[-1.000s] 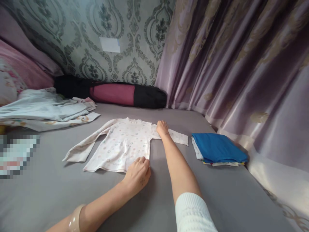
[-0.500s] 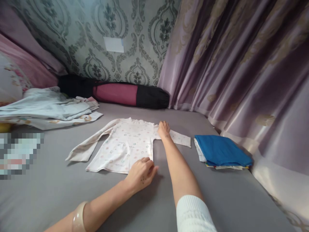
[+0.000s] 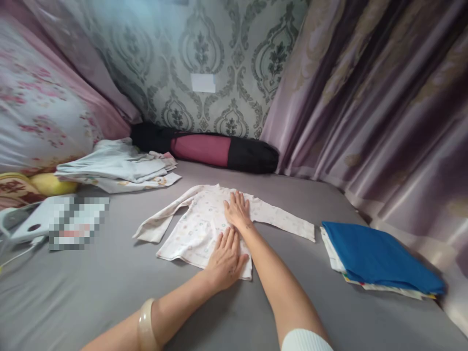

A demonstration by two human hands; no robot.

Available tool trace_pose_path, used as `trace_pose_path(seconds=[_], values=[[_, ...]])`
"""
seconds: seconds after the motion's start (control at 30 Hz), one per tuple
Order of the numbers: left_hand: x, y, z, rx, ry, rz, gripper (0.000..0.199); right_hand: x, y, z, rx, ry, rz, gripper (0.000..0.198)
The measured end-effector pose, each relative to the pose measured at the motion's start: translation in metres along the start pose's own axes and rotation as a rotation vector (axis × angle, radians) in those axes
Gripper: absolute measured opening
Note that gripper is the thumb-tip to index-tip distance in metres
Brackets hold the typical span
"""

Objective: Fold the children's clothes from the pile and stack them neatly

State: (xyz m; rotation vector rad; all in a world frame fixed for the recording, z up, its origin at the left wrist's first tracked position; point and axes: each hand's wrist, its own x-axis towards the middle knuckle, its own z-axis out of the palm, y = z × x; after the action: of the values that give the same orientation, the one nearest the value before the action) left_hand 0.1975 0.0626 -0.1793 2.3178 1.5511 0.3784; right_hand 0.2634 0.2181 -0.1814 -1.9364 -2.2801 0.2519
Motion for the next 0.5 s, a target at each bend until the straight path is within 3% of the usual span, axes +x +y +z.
trace_pose_path(seconds=[0.2,0.37,0.5], values=[[0.007,-0.009,-0.023,-0.156,-0.101,0.0,0.067,0.004,0.003,0.008,-0.057,0.006,0.007,0.064],[0.014,-0.031,-0.044,-0.32,0.0,0.102,0.038,0.005,0.003,0.013,-0.093,0.044,0.008,0.064],[0.01,-0.053,-0.063,-0.382,0.062,0.021,0.034,0.005,0.001,0.014,-0.104,0.032,0.025,0.064]])
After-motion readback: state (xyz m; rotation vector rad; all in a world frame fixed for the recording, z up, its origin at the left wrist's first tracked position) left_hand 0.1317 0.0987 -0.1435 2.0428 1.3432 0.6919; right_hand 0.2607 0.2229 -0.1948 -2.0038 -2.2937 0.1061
